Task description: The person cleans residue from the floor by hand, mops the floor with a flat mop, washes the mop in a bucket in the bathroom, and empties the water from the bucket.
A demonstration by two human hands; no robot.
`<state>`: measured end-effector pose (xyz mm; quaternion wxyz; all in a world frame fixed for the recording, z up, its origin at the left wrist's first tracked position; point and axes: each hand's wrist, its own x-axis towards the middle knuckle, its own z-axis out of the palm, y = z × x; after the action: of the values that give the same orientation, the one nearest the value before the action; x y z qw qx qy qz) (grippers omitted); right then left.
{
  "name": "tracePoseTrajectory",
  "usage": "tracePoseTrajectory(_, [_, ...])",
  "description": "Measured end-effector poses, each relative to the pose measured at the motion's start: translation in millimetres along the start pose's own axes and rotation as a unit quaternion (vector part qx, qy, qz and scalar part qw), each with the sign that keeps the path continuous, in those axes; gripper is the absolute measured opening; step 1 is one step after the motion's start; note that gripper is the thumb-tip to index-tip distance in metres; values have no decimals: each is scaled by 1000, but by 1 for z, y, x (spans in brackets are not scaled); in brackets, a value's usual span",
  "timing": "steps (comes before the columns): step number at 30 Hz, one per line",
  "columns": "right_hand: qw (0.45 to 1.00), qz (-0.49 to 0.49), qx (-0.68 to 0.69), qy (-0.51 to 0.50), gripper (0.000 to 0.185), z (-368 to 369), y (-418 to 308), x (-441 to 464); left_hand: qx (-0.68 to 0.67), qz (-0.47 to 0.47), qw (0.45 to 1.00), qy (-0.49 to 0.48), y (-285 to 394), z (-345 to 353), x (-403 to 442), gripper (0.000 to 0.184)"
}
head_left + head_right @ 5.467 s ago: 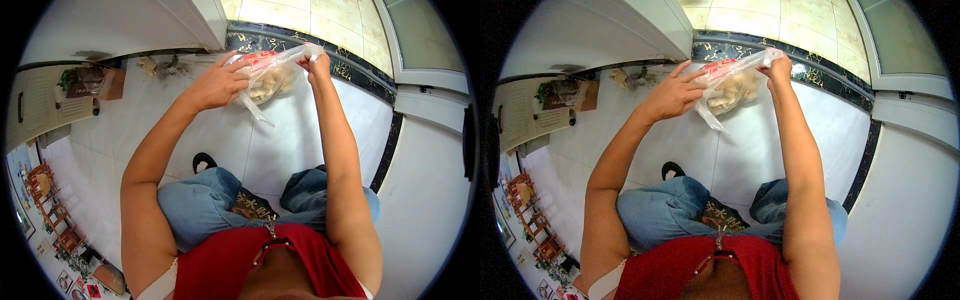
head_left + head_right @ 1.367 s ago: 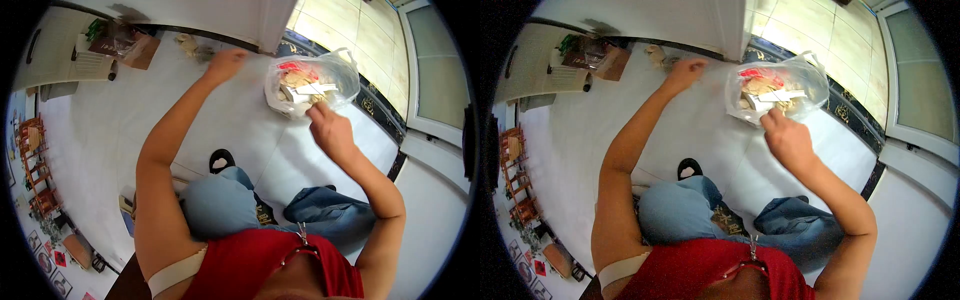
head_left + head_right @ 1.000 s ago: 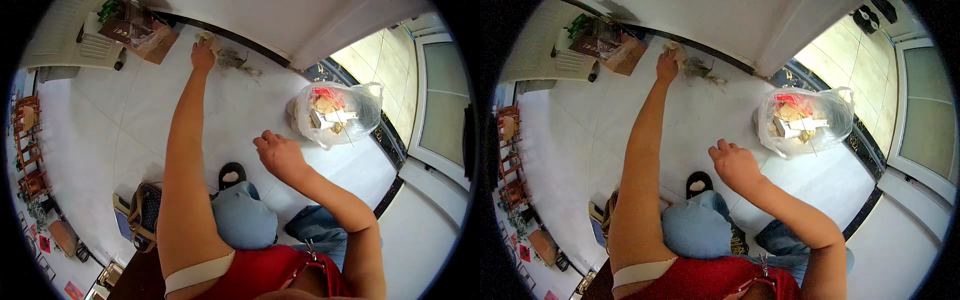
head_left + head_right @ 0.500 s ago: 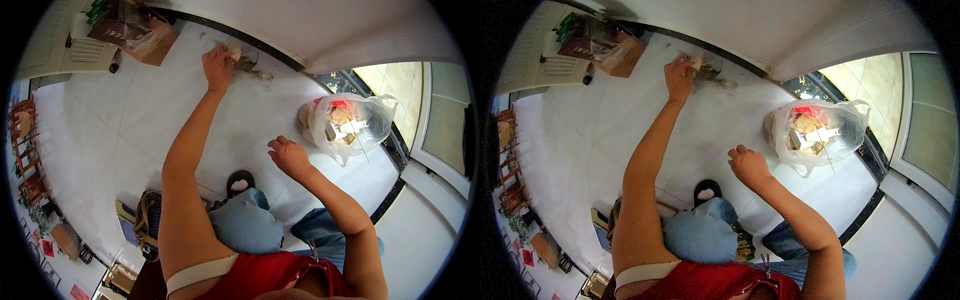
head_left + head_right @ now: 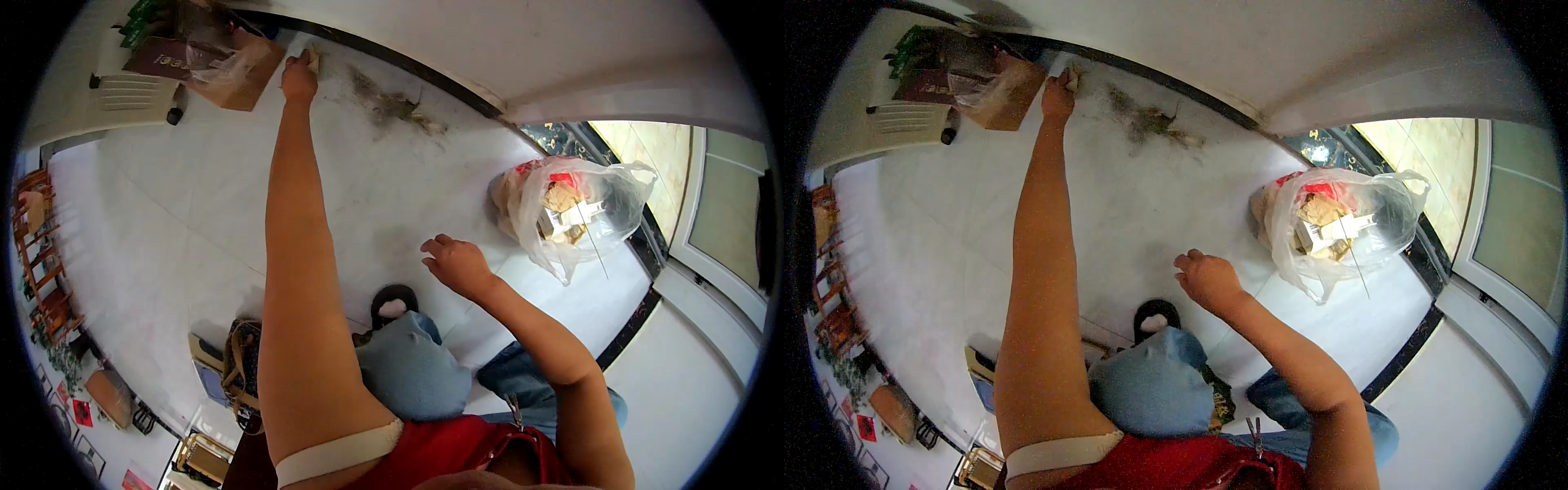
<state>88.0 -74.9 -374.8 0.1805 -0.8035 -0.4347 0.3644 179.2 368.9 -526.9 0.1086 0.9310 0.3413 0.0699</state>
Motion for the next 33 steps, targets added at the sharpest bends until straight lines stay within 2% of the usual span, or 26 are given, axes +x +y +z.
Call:
tracePoseTrajectory(3, [1000,18,7,-10,21,2,4,3,12,38,999,-27,14,0,-9,52])
tracePoseTrajectory(6, [997,26,58,43,26,15,25,21,-26,107,993,-35,18,4,-22,52])
tracePoseTrajectory(8, [983,101,106,108,36,7,23,46,-74,146,985,-55,27,7,-40,53])
tracePoseTrajectory(11, [945,131,188,231,60,9,35,96,-88,202,973,-63,52,9,-69,55])
tracePoseTrajectory(14, [916,200,183,296,78,-2,45,144,-105,184,975,-68,88,-7,-99,54])
tracePoseTrajectory(17, [874,270,206,347,84,-2,60,181,-146,169,971,-84,102,-8,-115,51])
tracePoseTrajectory(20, [900,202,184,339,81,6,61,198,-171,159,966,-111,110,1,-129,47])
tracePoseTrajectory(23, [913,173,217,299,71,14,64,206,-211,126,956,-159,129,-6,-147,47])
tracePoseTrajectory(24, [906,150,240,316,60,17,63,207,-230,111,950,-178,135,-10,-153,47])
tracePoseTrajectory(27, [841,189,421,283,54,13,56,198,-357,112,915,-151,132,21,-178,48])
tracePoseTrajectory(30, [837,157,396,344,49,9,41,170,-443,-10,868,-223,148,-26,-194,47])
tracePoseTrajectory(33, [841,130,383,360,49,-10,16,130,-486,-11,845,-222,169,-82,-207,45])
